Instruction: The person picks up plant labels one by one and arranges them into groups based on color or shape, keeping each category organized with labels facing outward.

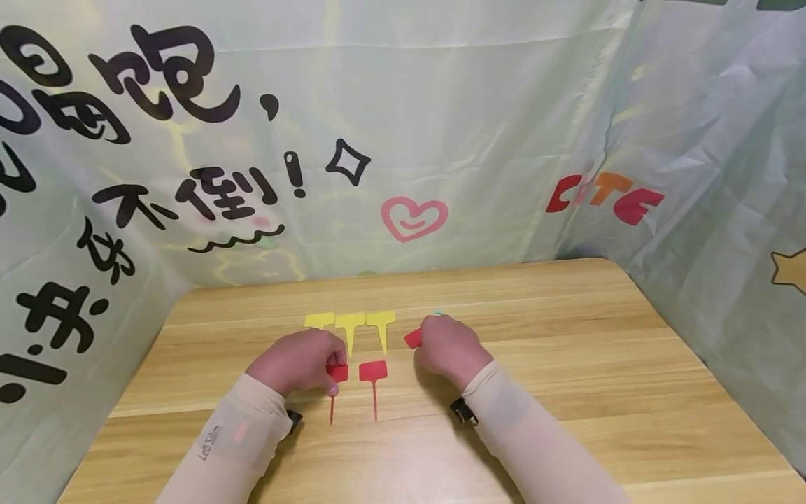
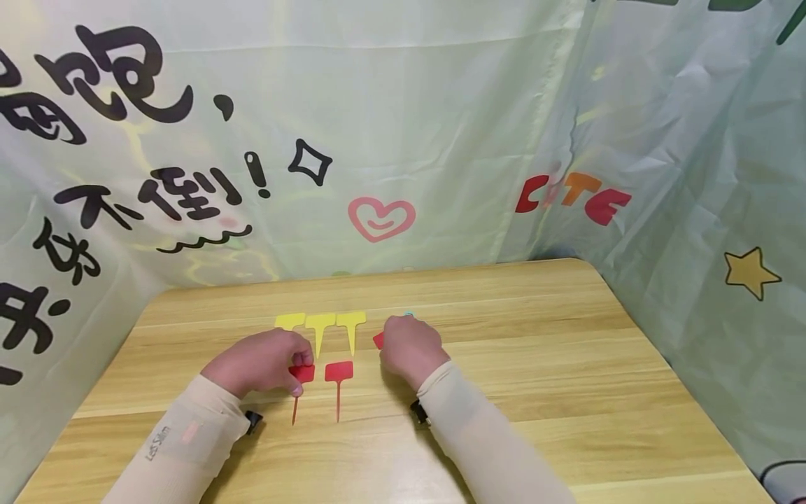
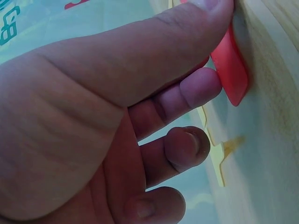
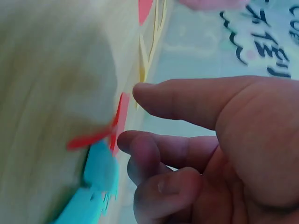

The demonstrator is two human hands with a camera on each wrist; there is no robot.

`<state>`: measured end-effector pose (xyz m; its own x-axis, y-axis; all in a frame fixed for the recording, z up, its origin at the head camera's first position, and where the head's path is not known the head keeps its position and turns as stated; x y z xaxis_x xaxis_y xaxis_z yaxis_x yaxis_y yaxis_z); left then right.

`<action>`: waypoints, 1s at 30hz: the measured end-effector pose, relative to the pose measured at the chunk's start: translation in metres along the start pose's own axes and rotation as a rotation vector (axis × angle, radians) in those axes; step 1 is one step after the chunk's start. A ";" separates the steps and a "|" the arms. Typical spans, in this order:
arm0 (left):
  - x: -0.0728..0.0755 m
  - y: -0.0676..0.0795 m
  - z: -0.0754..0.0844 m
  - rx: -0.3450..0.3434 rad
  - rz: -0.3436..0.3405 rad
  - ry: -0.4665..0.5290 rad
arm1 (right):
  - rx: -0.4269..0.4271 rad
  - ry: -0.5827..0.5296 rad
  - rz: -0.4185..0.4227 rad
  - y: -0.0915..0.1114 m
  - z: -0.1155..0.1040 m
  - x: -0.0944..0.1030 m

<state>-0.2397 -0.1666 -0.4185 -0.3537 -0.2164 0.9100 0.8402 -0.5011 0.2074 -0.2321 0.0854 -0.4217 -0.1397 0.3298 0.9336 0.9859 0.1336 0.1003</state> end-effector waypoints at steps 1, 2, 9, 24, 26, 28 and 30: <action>0.000 0.000 0.000 0.002 0.000 0.000 | -0.008 -0.007 -0.005 -0.001 0.003 0.001; 0.000 0.000 0.000 0.002 0.000 0.001 | -0.014 -0.015 -0.014 -0.002 0.005 0.002; 0.003 -0.001 0.002 -0.024 0.009 -0.024 | -0.035 0.000 -0.035 -0.006 0.008 0.000; -0.004 -0.002 0.022 -0.206 -0.005 -0.044 | -0.030 0.021 -0.060 -0.007 0.002 -0.006; -0.005 -0.003 0.024 -0.243 -0.012 -0.056 | -0.038 0.002 -0.063 -0.006 0.001 -0.006; -0.007 -0.005 0.026 -0.279 -0.020 -0.057 | -0.047 -0.012 -0.067 -0.003 0.000 -0.005; -0.009 -0.005 0.027 -0.309 -0.030 -0.058 | -0.053 -0.029 -0.078 0.000 -0.003 -0.005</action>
<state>-0.2301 -0.1392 -0.4176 -0.3446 -0.1542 0.9260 0.6623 -0.7390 0.1235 -0.2309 0.0816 -0.4250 -0.2176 0.3474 0.9121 0.9754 0.1106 0.1906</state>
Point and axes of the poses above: each hand's wrist, its own y-axis away from the middle knuckle, its own x-axis out of the back of the hand, z = x × y, the point moved 3 cm from there along -y, towards the middle knuckle, and after that the axes turned 3 degrees about z, right-handed, at the moved point
